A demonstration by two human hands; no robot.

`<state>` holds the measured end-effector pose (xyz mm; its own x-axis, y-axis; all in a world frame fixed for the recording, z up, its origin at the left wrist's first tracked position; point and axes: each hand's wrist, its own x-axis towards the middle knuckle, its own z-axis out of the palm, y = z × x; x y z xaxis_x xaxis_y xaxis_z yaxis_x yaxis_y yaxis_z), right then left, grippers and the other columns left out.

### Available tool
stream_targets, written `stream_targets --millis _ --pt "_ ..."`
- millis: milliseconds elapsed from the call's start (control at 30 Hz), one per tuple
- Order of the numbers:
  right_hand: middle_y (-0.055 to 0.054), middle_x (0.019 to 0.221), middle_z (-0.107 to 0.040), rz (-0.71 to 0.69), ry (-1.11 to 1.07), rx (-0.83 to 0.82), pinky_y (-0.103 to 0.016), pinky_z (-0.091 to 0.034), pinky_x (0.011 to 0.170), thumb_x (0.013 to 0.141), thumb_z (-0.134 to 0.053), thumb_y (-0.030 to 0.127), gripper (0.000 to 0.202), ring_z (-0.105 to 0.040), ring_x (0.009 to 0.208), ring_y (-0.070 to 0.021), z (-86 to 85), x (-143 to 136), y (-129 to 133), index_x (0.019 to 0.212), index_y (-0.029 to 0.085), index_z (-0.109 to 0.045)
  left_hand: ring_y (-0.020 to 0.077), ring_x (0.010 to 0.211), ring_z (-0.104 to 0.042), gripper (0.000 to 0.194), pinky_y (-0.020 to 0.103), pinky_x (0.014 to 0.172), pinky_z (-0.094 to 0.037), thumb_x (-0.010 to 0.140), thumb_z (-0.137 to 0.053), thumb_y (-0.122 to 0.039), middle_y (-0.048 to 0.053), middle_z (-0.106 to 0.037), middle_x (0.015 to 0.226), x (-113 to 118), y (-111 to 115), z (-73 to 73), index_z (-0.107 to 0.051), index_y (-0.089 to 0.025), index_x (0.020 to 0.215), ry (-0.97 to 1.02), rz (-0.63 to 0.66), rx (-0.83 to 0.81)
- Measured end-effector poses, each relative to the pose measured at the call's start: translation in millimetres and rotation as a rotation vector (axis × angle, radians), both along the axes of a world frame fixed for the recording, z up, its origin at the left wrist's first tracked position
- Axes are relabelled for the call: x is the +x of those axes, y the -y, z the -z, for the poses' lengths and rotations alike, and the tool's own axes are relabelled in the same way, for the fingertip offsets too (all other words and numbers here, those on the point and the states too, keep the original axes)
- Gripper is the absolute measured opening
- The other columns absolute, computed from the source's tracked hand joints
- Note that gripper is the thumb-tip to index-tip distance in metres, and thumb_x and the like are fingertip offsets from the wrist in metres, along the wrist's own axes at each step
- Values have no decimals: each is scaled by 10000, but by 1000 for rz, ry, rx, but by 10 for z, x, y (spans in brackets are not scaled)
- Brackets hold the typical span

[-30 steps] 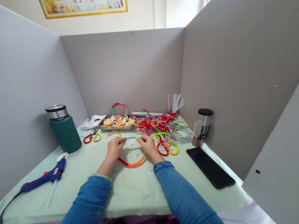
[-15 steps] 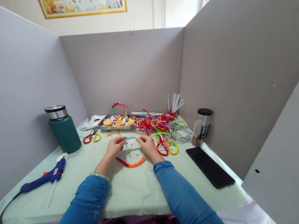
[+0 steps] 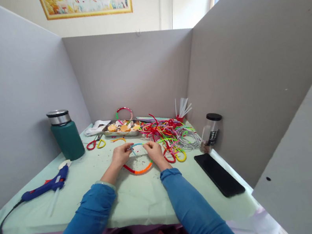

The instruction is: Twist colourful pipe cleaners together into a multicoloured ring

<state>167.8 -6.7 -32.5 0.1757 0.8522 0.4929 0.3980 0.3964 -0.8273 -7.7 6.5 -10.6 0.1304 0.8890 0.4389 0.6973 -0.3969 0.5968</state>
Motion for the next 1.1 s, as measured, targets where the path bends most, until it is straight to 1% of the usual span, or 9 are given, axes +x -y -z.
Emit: stream_targets --millis 300,433,533,667,800,867,933,1000,1100 --pt "22 538 -496 -11 -12 -9 -217 -324 530 695 -518 403 276 -412 546 -110 -21 -5 16 596 152 -577 158 747 -581 246 231 671 -392 732 -569 -325 48 -677 824 -3 44 -16 -684 -199 909 -92 11 81" --pt "18 538 -505 -6 -12 -9 -218 -325 527 691 -517 412 283 -422 552 -115 -17 -4 12 604 151 -586 152 746 -571 236 229 667 -376 740 -551 -331 46 -678 843 1 49 -29 -693 -209 885 -54 2 68" --pt "19 546 -513 -7 -12 -5 -219 -326 533 692 -516 413 284 -423 556 -115 -14 -3 10 603 153 -585 142 676 -556 251 231 623 -358 766 -495 -335 39 -670 736 9 49 -54 -699 -188 773 -14 16 38" --pt "24 539 -498 -11 -14 -2 -219 -320 529 694 -520 407 279 -416 552 -112 -14 -1 10 597 152 -577 126 527 -490 336 232 537 -322 756 -463 -378 13 -560 493 8 35 -72 -650 -161 581 69 7 -97" --pt "27 543 -499 -17 -3 -8 -219 -320 536 695 -520 413 282 -417 550 -110 -16 -1 16 602 154 -582 92 369 -365 362 219 432 -270 729 -482 -449 -34 -400 348 -9 27 -56 -598 -147 565 299 47 -307" --pt "25 545 -501 -19 2 -6 -219 -319 532 696 -516 423 292 -417 553 -111 -16 -3 19 605 154 -584 79 330 -328 387 211 402 -254 735 -474 -478 -42 -374 326 -10 33 -58 -583 -140 580 405 87 -398" --pt "23 542 -496 -15 4 -7 -218 -318 527 693 -514 426 296 -415 554 -113 -16 -4 19 602 152 -583 76 328 -351 401 206 390 -277 749 -458 -491 -24 -442 367 -1 43 -74 -591 -129 637 499 108 -462" --pt "20 541 -494 -8 4 -7 -216 -317 524 689 -510 423 296 -415 554 -114 -16 -5 17 600 150 -582 81 359 -419 406 207 398 -330 770 -436 -491 18 -562 491 13 48 -97 -600 -120 745 594 102 -504" --pt "17 542 -497 4 5 -9 -217 -318 525 684 -507 416 291 -421 555 -116 -19 -3 15 603 149 -587 96 441 -524 421 216 430 -406 791 -402 -499 82 -654 701 20 34 -112 -581 -117 804 691 33 -510"
